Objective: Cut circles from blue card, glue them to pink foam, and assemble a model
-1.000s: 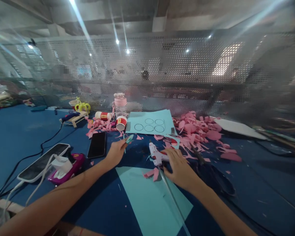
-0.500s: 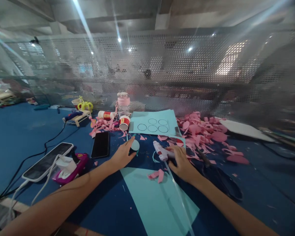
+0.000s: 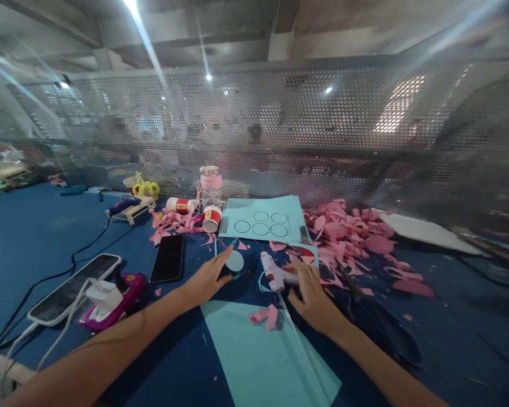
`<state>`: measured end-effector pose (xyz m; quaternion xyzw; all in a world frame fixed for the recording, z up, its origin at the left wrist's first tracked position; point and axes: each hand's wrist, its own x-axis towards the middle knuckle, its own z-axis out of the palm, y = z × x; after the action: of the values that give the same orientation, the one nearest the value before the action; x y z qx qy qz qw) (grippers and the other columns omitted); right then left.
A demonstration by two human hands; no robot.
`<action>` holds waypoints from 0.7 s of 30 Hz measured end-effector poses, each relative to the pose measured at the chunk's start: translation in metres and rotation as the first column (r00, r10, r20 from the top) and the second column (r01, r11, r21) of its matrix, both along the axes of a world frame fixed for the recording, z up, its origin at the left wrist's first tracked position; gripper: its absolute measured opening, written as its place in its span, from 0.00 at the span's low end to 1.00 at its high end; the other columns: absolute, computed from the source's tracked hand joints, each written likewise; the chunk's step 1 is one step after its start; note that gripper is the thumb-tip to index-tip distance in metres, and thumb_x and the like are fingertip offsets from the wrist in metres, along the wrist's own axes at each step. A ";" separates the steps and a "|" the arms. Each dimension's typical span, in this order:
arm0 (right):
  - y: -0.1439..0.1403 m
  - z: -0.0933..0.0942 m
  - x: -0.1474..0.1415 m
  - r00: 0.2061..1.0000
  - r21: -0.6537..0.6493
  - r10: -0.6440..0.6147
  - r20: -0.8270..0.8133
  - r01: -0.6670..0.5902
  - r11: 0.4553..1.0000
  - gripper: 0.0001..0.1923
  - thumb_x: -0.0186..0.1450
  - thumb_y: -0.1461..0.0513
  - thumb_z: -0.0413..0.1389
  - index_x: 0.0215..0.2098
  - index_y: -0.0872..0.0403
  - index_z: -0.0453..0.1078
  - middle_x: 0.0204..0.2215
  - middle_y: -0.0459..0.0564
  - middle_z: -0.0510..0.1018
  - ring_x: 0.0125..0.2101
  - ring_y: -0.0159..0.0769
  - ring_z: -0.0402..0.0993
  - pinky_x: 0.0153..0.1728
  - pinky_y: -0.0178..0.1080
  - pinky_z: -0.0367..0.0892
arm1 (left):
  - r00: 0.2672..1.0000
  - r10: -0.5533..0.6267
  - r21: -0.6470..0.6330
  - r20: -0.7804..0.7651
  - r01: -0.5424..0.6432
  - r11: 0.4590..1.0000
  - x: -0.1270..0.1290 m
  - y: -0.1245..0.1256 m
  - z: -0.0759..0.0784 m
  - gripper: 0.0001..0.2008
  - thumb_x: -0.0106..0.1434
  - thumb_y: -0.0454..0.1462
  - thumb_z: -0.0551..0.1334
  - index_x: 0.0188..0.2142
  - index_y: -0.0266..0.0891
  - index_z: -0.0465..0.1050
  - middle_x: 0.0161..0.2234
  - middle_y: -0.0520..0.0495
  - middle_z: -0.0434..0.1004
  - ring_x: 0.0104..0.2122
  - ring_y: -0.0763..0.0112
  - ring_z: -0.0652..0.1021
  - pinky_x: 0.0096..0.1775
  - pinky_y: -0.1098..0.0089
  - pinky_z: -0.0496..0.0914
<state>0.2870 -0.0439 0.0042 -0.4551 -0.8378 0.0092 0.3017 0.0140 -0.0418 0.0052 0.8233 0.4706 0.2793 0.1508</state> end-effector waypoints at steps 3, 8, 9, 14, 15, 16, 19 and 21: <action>-0.001 0.002 0.000 1.000 -0.032 -0.002 -0.011 0.002 0.999 0.19 0.54 0.70 0.44 0.44 0.54 0.58 0.41 0.55 0.66 0.45 0.44 0.61 0.48 0.51 0.60 | 0.999 0.046 0.039 0.009 -0.046 0.998 0.001 -0.001 0.001 0.36 0.59 0.34 0.57 0.63 0.41 0.38 0.62 0.39 0.49 0.60 0.62 0.56 0.58 0.59 0.55; -0.003 0.006 0.000 0.999 -0.070 -0.032 -0.017 0.031 0.997 0.19 0.53 0.70 0.44 0.43 0.54 0.57 0.40 0.54 0.66 0.44 0.44 0.60 0.47 0.50 0.60 | 0.991 0.134 0.094 0.019 -0.136 0.986 0.000 0.000 -0.001 0.36 0.59 0.33 0.55 0.63 0.37 0.37 0.62 0.36 0.47 0.61 0.61 0.54 0.58 0.59 0.54; -0.003 0.006 -0.001 0.999 -0.076 -0.041 -0.017 0.040 0.996 0.19 0.52 0.71 0.44 0.43 0.54 0.57 0.40 0.54 0.66 0.44 0.44 0.60 0.47 0.50 0.60 | 0.992 0.126 0.086 0.009 -0.127 0.988 -0.001 0.000 -0.002 0.36 0.59 0.33 0.55 0.63 0.37 0.37 0.62 0.36 0.48 0.61 0.61 0.54 0.58 0.59 0.54; -0.001 0.004 -0.001 0.998 -0.091 -0.052 -0.023 0.050 0.995 0.19 0.51 0.71 0.44 0.42 0.53 0.57 0.40 0.53 0.66 0.43 0.44 0.60 0.46 0.49 0.60 | 1.000 -0.001 0.036 0.010 0.001 0.999 -0.001 -0.002 -0.002 0.36 0.60 0.36 0.56 0.63 0.38 0.37 0.63 0.37 0.47 0.61 0.61 0.54 0.59 0.58 0.54; -0.001 0.004 -0.001 0.998 -0.087 -0.054 -0.029 0.052 0.995 0.19 0.51 0.71 0.44 0.42 0.53 0.57 0.40 0.53 0.66 0.43 0.44 0.60 0.46 0.49 0.60 | 0.999 -0.015 0.040 0.029 0.014 0.999 -0.001 -0.003 0.000 0.36 0.60 0.36 0.56 0.63 0.38 0.37 0.63 0.37 0.46 0.61 0.61 0.53 0.59 0.58 0.53; -0.001 0.003 0.000 0.998 -0.074 -0.057 -0.039 0.054 0.996 0.19 0.51 0.70 0.44 0.42 0.53 0.57 0.40 0.53 0.66 0.43 0.44 0.60 0.46 0.49 0.59 | 0.998 -0.029 0.050 0.048 0.027 0.998 0.000 -0.004 0.002 0.37 0.60 0.36 0.56 0.63 0.38 0.36 0.63 0.37 0.45 0.61 0.60 0.51 0.59 0.57 0.52; -0.003 0.009 0.002 0.995 0.037 -0.038 -0.096 0.042 0.998 0.19 0.54 0.69 0.44 0.45 0.54 0.56 0.42 0.55 0.65 0.45 0.45 0.59 0.48 0.51 0.56 | 0.989 -0.121 0.091 0.091 0.112 0.990 0.002 -0.010 0.009 0.38 0.60 0.36 0.55 0.63 0.37 0.31 0.64 0.37 0.38 0.62 0.60 0.46 0.60 0.57 0.48; -0.009 0.017 0.000 0.989 0.117 -0.005 -0.150 0.023 0.993 0.17 0.58 0.65 0.44 0.47 0.56 0.56 0.44 0.58 0.65 0.47 0.46 0.59 0.49 0.52 0.54 | 0.969 -0.231 0.099 0.087 0.223 0.970 0.006 -0.016 0.015 0.40 0.60 0.33 0.53 0.63 0.38 0.25 0.64 0.38 0.32 0.63 0.61 0.43 0.60 0.57 0.45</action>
<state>0.2869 -0.0524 0.0207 -0.4402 -0.8086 -0.0086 0.3902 0.0196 -0.0578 0.0201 0.8630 0.3525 0.3207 0.1678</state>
